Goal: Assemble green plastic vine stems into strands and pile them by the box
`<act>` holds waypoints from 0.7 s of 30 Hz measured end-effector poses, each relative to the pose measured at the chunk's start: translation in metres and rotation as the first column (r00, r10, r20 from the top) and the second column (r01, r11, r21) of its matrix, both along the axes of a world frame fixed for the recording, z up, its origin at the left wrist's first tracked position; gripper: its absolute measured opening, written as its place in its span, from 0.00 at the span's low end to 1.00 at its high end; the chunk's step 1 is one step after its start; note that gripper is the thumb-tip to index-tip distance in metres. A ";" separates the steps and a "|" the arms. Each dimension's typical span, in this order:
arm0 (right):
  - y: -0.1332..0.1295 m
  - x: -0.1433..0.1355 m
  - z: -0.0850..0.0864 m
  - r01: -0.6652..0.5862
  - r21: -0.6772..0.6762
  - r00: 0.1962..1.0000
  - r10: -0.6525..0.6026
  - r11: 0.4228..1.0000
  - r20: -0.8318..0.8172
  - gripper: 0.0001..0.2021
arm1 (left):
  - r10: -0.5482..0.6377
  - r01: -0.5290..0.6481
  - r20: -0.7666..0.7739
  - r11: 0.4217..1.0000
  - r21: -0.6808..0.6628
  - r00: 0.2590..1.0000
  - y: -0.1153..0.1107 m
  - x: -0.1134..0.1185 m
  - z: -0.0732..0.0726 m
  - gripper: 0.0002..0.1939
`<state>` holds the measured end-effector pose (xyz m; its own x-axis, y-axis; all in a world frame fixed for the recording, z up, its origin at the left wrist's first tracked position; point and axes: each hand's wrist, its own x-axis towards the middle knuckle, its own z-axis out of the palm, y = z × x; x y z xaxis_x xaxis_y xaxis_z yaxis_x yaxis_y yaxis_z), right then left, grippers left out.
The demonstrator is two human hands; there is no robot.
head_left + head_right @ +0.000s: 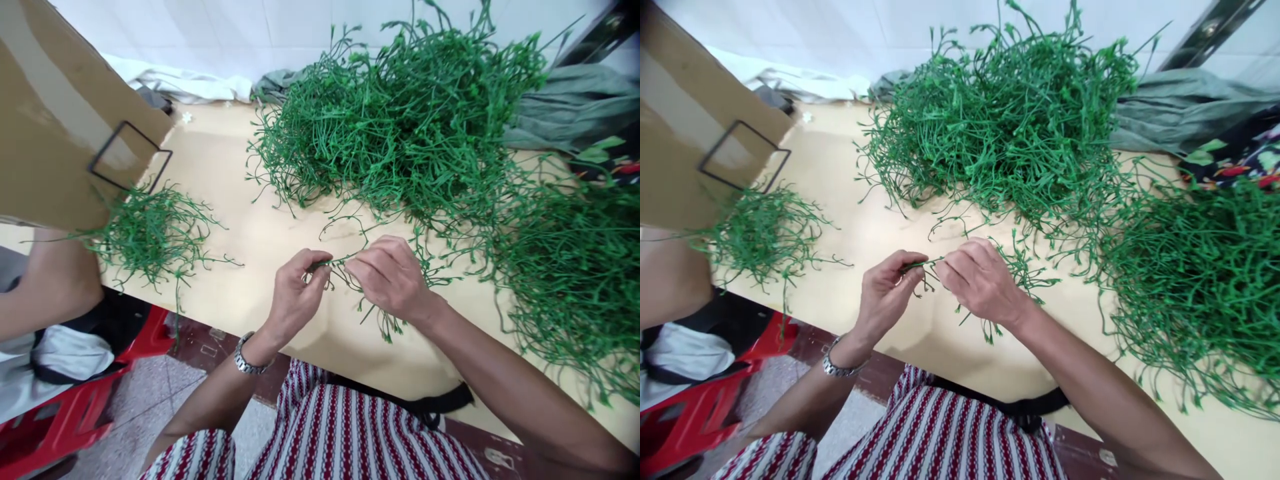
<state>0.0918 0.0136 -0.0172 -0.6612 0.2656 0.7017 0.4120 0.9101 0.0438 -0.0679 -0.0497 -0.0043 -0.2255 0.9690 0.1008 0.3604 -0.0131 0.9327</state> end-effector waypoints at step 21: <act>-0.017 -0.013 0.003 0.133 -0.254 0.991 -0.132 0.958 0.024 0.06 | 0.011 -0.002 0.135 0.998 -0.064 0.991 -0.004 0.004 -0.002 0.05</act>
<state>0.0788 -0.0039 -0.0143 -0.6124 0.5204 0.5952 0.5302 0.8287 -0.1790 -0.0640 -0.0534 -0.0062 -0.2390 0.9710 0.0070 0.2311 0.0499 0.9716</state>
